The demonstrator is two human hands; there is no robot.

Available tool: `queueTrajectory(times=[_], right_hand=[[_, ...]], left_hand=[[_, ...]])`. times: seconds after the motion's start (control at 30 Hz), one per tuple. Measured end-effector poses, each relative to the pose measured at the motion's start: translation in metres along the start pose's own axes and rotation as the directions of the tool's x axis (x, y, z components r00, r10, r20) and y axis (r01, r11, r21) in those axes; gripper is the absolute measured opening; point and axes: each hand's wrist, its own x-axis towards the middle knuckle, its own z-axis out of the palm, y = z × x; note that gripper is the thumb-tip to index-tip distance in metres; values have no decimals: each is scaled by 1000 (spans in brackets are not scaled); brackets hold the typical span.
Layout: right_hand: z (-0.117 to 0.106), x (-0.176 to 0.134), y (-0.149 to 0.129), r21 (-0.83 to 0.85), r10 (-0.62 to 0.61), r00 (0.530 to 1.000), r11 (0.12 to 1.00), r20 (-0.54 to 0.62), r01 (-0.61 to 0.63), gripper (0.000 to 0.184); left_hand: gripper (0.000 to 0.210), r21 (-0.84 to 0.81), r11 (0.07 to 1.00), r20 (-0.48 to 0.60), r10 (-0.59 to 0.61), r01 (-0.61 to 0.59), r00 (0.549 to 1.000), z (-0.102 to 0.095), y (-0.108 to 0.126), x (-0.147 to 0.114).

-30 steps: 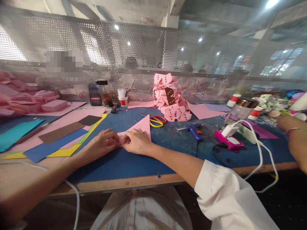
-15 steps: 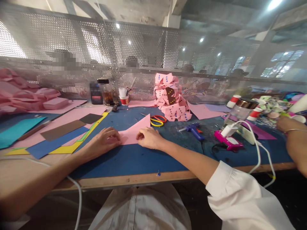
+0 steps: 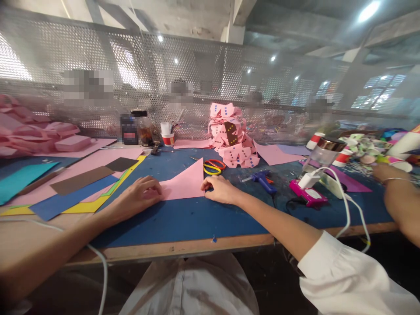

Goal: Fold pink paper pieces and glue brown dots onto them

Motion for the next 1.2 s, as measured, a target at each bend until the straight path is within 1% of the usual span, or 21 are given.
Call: queueTrajectory(times=[0.1,0.2,0.3,0.37,0.43,0.57,0.67,0.8,1.03,1.2], right_hand=[[-2,2,-2,29,5,1000,1000,11,-5,29],[0,6,-9,43,14,1000,999,-28,-12,24],[7,11,-18,36,-43,996,998,-75,45,19],[13,13,-19,28,-111,991,993,-73,113,19],[18,14,-17,28,-154,986,987,-60,156,18],[22,12,-10,40,-189,979,981,-69,192,17],[23,10,-8,34,-220,972,974,-85,223,17],[23,11,-8,28,-223,971,974,-87,227,16],[24,10,-7,12,-240,966,970,-96,243,17],[24,10,-7,19,-239,966,970,-97,242,17]], left_hand=[[23,1,1000,-2,-5,5,1000,1,-1,0],[22,12,1000,2,-11,11,1000,1,-2,1],[23,37,999,22,-33,33,999,1,0,3],[24,60,996,36,-66,64,997,1,3,4],[25,90,991,38,-106,102,994,3,8,5],[31,144,971,30,-199,192,980,10,19,8],[36,161,953,45,-267,257,963,14,26,11],[38,182,931,56,-331,316,942,16,32,15],[50,163,924,43,-357,346,933,21,33,19],[40,139,913,38,-393,385,919,23,34,22]])
